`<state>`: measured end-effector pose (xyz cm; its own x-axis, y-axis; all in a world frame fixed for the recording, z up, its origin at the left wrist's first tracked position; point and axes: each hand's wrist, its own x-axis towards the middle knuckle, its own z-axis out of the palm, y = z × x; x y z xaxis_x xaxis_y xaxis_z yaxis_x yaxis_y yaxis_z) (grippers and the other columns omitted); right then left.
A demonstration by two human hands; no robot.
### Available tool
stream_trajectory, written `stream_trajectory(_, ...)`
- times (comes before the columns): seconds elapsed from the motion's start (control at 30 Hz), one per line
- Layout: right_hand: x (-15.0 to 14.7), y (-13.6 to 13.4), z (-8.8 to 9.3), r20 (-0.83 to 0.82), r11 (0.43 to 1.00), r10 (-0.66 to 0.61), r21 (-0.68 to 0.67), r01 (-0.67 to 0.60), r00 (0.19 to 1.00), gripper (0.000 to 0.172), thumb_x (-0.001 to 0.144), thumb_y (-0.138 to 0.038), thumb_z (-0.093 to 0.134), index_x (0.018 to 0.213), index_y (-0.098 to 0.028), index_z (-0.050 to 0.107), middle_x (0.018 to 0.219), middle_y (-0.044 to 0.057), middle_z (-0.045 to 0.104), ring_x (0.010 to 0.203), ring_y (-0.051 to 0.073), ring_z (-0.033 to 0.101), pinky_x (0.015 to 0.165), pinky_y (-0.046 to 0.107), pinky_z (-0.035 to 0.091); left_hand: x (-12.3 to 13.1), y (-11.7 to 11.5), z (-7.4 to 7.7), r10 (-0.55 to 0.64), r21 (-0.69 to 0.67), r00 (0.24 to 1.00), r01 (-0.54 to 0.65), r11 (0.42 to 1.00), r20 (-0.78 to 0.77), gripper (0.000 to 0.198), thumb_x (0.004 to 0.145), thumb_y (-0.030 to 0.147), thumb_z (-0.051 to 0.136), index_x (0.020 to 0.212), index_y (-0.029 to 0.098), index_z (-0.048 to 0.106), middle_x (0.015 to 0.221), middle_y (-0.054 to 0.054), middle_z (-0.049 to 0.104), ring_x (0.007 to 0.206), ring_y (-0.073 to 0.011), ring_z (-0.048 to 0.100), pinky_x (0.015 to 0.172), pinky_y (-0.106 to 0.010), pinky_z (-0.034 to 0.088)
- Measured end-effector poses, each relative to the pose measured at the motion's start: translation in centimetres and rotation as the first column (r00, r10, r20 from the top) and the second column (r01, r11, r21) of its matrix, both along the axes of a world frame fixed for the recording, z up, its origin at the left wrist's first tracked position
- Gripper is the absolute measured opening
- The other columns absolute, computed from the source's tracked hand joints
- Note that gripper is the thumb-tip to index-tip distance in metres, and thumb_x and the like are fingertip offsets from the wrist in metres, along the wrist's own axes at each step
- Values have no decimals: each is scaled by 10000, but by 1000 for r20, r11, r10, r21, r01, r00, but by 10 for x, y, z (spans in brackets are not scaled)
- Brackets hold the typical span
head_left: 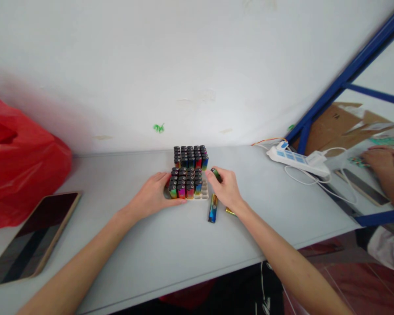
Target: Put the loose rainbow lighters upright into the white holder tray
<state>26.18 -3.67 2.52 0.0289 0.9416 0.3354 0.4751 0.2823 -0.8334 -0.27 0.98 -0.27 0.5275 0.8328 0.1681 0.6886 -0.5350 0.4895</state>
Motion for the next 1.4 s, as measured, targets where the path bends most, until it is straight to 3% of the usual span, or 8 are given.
stream_trajectory(0.13, -2, -2, 2, 40, 1000, 13, 9, -14, 999, 550, 998, -600, 539, 618, -256, 340, 584, -50, 323, 592, 125, 311, 583, 301, 261, 0, 1, -1, -6, 11, 1000, 6, 1000, 2, 681, 782, 809, 816, 1123, 233, 692, 1180, -153, 784, 1134, -417, 745, 1006, -553, 604)
stream_trajectory(0.4, -5, -5, 1, 64, 1000, -9, 31, 7, 998, 420, 1014, -499, 505, 689, -261, 386, 592, -53, 390, 577, 134, 364, 608, 292, 328, -1, 1, 0, -10, 2, 1000, 10, 1000, 1, 682, 781, 817, 816, 1133, 245, 701, 1168, -144, 785, 1131, -413, 747, 1006, -543, 604)
stream_trajectory(0.6, 4, -7, 8, 83, 992, 121, 12, -122, 989, 325, 1115, -549, 520, 1020, -248, 595, 725, -41, 572, 655, 157, 541, 667, 276, 435, 1, 0, -1, -7, 24, 1000, 7, 1000, -3, 707, 768, 814, 836, 1152, 233, 720, 1148, -129, 791, 1118, -394, 753, 1016, -525, 604)
stream_trajectory(0.73, 17, -6, 16, 141, 959, 250, 99, -265, 958, 340, 1130, -526, 538, 1013, -230, 657, 932, 45, 675, 815, 186, 645, 696, 285, 503, 1, -1, 0, -15, 46, 1000, 15, 999, 3, 692, 794, 779, 838, 1171, 211, 716, 1154, -133, 795, 1085, -377, 754, 1005, -525, 607)
stream_trajectory(0.8, 22, -7, 20, 203, 942, 273, 143, -304, 940, 338, 1106, -511, 607, 952, -220, 686, 911, 45, 673, 794, 181, 633, 697, 288, 501, 2, -1, 0, -27, 46, 1000, 27, 999, 11, 685, 801, 761, 844, 1174, 200, 718, 1154, -142, 796, 1074, -377, 754, 1004, -531, 605)
stream_trajectory(0.93, 26, -11, 26, 246, 937, 328, 36, -347, 912, 287, 1069, -468, 691, 921, -222, 688, 698, -31, 630, 626, 142, 563, 657, 271, 464, 2, -1, 0, -38, 46, 999, 36, 998, 40, 672, 792, 769, 845, 1148, 212, 727, 1120, -145, 792, 1046, -386, 755, 975, -535, 606)
stream_trajectory(1.07, 28, -12, 25, 245, 931, 365, -66, -360, 898, 238, 1026, -450, 764, 987, -224, 700, 783, -18, 721, 690, 157, 648, 698, 265, 493, 2, 0, -1, -37, 50, 999, 35, 998, 36, 692, 780, 798, 838, 1154, 228, 717, 1110, -126, 786, 1040, -377, 750, 963, -521, 600)
stream_trajectory(1.4, 33, -9, 24, 326, 910, 406, -64, -409, 854, 179, 989, -373, 839, 1047, -229, 750, 882, -1, 758, 781, 184, 693, 783, 285, 521, 2, -1, 0, -34, 38, 998, 33, 999, 46, 746, 776, 864, 794, 1116, 206, 711, 1095, -138, 774, 1039, -396, 741, 954, -529, 589)
